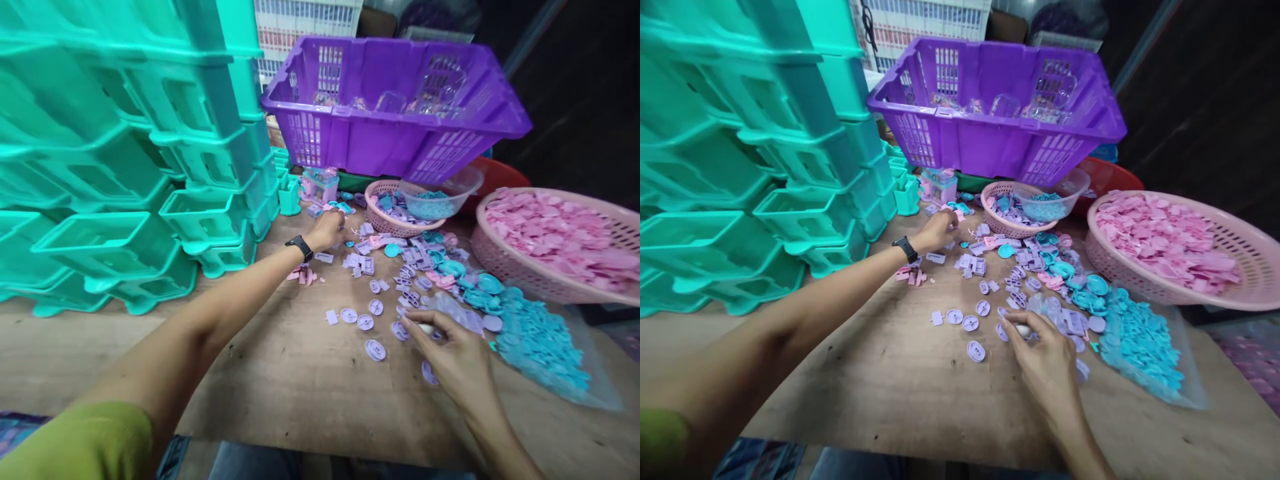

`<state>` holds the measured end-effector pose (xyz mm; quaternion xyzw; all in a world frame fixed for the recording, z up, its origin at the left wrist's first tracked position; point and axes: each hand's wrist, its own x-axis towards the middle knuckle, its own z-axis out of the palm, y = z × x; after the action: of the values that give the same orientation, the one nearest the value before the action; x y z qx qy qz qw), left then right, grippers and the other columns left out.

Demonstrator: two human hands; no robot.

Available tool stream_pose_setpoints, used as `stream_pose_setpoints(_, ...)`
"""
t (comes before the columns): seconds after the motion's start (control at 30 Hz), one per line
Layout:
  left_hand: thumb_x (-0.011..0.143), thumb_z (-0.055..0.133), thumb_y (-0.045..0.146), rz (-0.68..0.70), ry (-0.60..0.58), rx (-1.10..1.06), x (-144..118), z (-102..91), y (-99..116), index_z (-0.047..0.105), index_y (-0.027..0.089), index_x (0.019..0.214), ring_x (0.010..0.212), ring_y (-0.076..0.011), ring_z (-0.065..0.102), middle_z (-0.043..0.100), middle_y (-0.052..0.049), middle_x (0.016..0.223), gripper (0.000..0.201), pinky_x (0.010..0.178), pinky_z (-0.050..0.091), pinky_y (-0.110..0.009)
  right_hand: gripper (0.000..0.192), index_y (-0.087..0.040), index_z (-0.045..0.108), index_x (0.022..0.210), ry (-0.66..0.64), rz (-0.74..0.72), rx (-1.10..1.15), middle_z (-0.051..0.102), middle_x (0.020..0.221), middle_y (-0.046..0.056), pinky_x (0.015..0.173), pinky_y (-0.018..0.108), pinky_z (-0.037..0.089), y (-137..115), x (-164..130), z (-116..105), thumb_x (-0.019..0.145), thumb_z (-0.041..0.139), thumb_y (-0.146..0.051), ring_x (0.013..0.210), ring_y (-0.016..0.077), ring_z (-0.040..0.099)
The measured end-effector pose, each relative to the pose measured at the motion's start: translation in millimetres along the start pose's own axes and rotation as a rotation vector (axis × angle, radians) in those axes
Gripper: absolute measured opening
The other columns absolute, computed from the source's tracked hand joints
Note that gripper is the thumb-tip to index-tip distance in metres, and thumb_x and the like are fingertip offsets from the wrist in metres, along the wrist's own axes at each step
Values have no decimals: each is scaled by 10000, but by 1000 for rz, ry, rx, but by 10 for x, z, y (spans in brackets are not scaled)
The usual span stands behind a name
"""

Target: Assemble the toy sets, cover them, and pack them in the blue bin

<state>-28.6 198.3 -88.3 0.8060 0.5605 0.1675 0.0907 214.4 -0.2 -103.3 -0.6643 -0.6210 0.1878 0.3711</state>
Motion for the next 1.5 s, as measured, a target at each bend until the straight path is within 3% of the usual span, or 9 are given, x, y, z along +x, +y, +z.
stream_pose_setpoints(0.1,956,587,231,49,-17,-66,-368,-77,207,689,110,985,911,-221,665,720,-114,984,161,807,513,-314,323,-283,786,775,-24,-73,-29,815,910,51,813,420,557,-56,191,84,752,673,-585,906,322,756)
stream_pose_setpoints(0.23,852,729,293,179,-227,-163,-1097,-4,442,652,165,710,649,-162,612,679,-29,733,207,605,455,-262,428,-272,806,986,-74,-74,-35,817,999,70,815,423,568,15,304,149,737,698,-604,964,333,755)
stream_pose_setpoints(0.4,904,727,325,293,-377,-180,-1702,37,582,664,175,913,932,-220,659,687,-81,1015,163,806,503,-300,404,-288,824,979,-204,-113,-50,805,1062,65,934,450,540,93,313,167,767,677,-599,1050,333,728)
stream_pose_setpoints(0.53,920,680,557,246,-319,-90,-1661,0,647,657,175,1105,1068,-318,617,642,-131,1193,425,904,495,-430,433,-275,803,939,-246,-30,-98,801,973,63,853,431,548,89,335,163,730,705,-641,951,330,728)
stream_pose_setpoints(0.7,915,703,369,224,-251,-169,-1350,136,722,555,152,1339,1178,-322,596,592,-156,1327,498,980,506,-456,512,-249,790,1042,-269,-58,-109,794,1063,85,885,438,541,107,402,130,735,694,-648,1028,342,710)
stream_pose_setpoints(0.83,880,697,374,223,-297,-193,-1196,297,765,652,178,1218,1210,-347,598,591,-145,1346,393,979,520,-512,476,-272,798,1093,-336,-170,-121,769,1199,88,1009,490,485,113,437,122,797,659,-617,1140,342,681)
stream_pose_setpoints(0.97,897,657,321,157,-279,-218,-1202,354,809,697,148,1055,1152,-332,642,669,-142,1247,238,951,523,-475,483,-255,808,980,-341,-83,-142,797,1032,85,916,480,518,84,438,132,726,699,-651,1012,348,712)
stream_pose_setpoints(1.13,942,611,319,91,-225,-224,-1297,396,841,692,139,1073,1206,-357,618,712,-138,1208,237,980,485,-509,531,-242,814,932,-330,9,-112,787,855,70,759,431,538,50,423,165,635,773,-681,794,304,704)
stream_pose_setpoints(1.5,973,580,341,123,-140,-241,-1362,498,809,715,140,1008,1168,-345,603,725,-135,1144,244,918,434,-480,451,-295,837,935,-393,-25,-57,810,1012,66,953,539,488,170,446,258,680,785,-664,1016,359,679)
